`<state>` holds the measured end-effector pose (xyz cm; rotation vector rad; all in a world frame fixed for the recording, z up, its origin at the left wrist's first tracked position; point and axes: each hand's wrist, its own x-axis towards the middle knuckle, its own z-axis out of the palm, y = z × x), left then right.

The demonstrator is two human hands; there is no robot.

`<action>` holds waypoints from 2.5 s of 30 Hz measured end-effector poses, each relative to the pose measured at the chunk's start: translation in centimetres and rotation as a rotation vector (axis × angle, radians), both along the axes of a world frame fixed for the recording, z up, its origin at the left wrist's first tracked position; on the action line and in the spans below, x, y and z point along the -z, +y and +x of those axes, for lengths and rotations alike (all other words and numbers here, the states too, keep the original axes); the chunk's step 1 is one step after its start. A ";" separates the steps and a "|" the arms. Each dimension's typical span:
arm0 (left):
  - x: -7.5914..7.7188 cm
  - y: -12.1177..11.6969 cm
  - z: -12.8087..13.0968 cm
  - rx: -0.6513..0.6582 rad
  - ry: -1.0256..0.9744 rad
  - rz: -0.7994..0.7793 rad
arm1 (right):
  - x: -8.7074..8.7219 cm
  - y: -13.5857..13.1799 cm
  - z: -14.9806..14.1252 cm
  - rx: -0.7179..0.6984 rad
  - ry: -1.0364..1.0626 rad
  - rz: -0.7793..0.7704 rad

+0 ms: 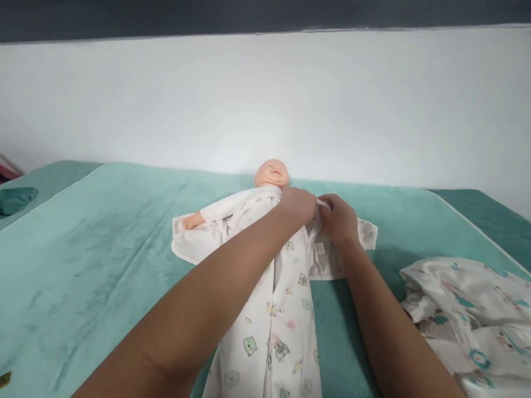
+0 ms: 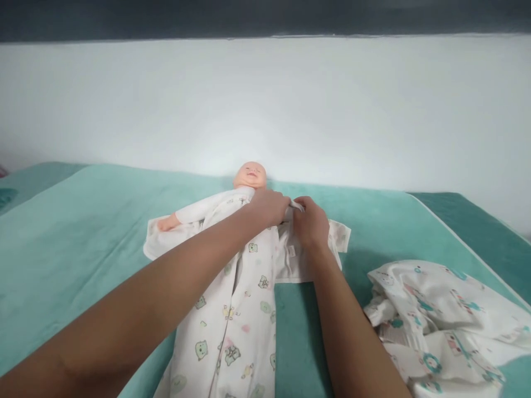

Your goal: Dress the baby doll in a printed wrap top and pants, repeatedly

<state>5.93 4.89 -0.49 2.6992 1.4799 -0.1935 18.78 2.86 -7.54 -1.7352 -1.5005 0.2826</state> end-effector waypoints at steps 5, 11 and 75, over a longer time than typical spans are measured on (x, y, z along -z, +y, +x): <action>-2.4 0.2 -3.0 -0.029 -0.056 0.025 | -0.6 -0.1 0.3 0.071 0.197 0.049; -4.4 -0.5 -6.6 -0.099 -0.185 0.078 | -0.5 -0.3 0.7 0.129 0.747 0.140; 8.8 -13.6 -18.0 -0.550 -1.146 0.102 | 0.1 -9.3 -7.7 -0.248 0.325 0.081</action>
